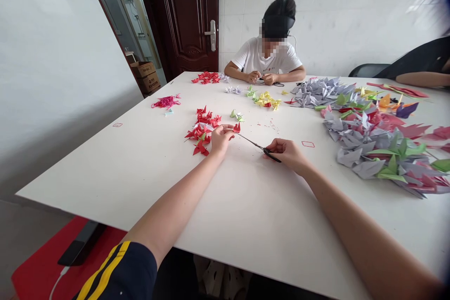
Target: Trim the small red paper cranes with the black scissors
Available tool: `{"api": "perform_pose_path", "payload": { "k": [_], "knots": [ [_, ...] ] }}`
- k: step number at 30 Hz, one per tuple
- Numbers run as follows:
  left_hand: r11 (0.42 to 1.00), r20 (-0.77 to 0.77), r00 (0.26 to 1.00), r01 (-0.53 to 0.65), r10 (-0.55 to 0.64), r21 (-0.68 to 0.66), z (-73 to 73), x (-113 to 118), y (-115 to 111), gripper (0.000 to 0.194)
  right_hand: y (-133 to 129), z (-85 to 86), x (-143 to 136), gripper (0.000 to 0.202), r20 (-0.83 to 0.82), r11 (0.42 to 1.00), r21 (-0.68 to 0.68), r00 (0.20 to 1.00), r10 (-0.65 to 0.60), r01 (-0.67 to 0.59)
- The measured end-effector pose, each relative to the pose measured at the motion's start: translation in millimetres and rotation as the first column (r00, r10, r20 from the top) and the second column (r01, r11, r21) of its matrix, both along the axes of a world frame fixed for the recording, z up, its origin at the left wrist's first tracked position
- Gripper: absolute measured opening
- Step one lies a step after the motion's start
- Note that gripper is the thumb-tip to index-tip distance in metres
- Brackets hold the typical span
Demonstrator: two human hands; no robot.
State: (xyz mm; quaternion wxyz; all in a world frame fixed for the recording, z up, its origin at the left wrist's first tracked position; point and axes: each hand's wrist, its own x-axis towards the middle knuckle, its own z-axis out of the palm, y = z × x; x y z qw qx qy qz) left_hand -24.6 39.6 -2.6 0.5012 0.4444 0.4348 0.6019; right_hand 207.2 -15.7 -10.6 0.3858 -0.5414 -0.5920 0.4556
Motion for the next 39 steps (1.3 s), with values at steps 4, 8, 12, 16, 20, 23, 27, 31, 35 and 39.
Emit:
{"api": "perform_pose_path", "payload": {
  "k": [4,8,12,16,20,23,27,31,35,39],
  "knots": [
    [1.0,-0.002,1.0,-0.002,0.002,-0.002,0.5,0.4,-0.1,0.02,-0.1,0.9,0.1,0.043,-0.006,1.0,-0.023,1.0,-0.003,0.002],
    [1.0,-0.004,1.0,0.01,-0.01,0.008,-0.3,0.5,0.6,0.02,0.0,-0.4,0.0,0.045,-0.024,1.0,-0.017,1.0,-0.007,0.007],
    [1.0,-0.005,1.0,0.026,-0.026,0.011,0.1,0.3,0.2,0.019,0.7,-2.7,-0.3,0.047,-0.032,1.0,-0.002,0.999,-0.028,0.028],
    [0.999,-0.009,1.0,0.028,-0.028,0.016,-0.2,-0.1,0.1,0.018,0.9,-2.7,-0.8,0.049,-0.027,1.0,-0.002,0.999,-0.024,0.024],
    [0.999,-0.011,0.999,0.033,-0.033,0.012,0.7,-0.1,-1.0,0.018,0.3,-0.9,-1.6,0.049,-0.017,1.0,0.004,1.0,-0.02,0.02],
    [0.999,-0.01,0.999,0.039,-0.039,0.01,2.3,0.2,-2.2,0.018,0.1,-0.1,-2.0,0.048,-0.024,1.0,0.002,1.0,-0.013,0.013],
    [0.999,-0.012,0.999,0.04,-0.04,0.009,2.5,0.5,-2.2,0.018,0.3,-0.9,-1.5,0.048,-0.015,1.0,0.006,1.0,-0.007,0.007],
    [1.0,-0.028,0.999,0.025,-0.025,0.004,1.0,0.5,-0.9,0.018,0.3,-0.8,-1.2,0.048,-0.012,1.0,0.003,1.0,-0.006,0.006],
    [1.0,-0.038,0.999,0.029,-0.029,0.008,1.4,0.6,-1.3,0.018,0.1,0.5,-1.8,0.048,-0.025,1.0,-0.002,1.0,-0.009,0.009],
    [1.0,-0.036,0.999,0.028,-0.027,0.008,3.2,0.7,-2.7,0.017,-0.1,1.8,-1.1,0.046,-0.04,1.0,-0.015,0.999,-0.009,0.008]
  ]
}}
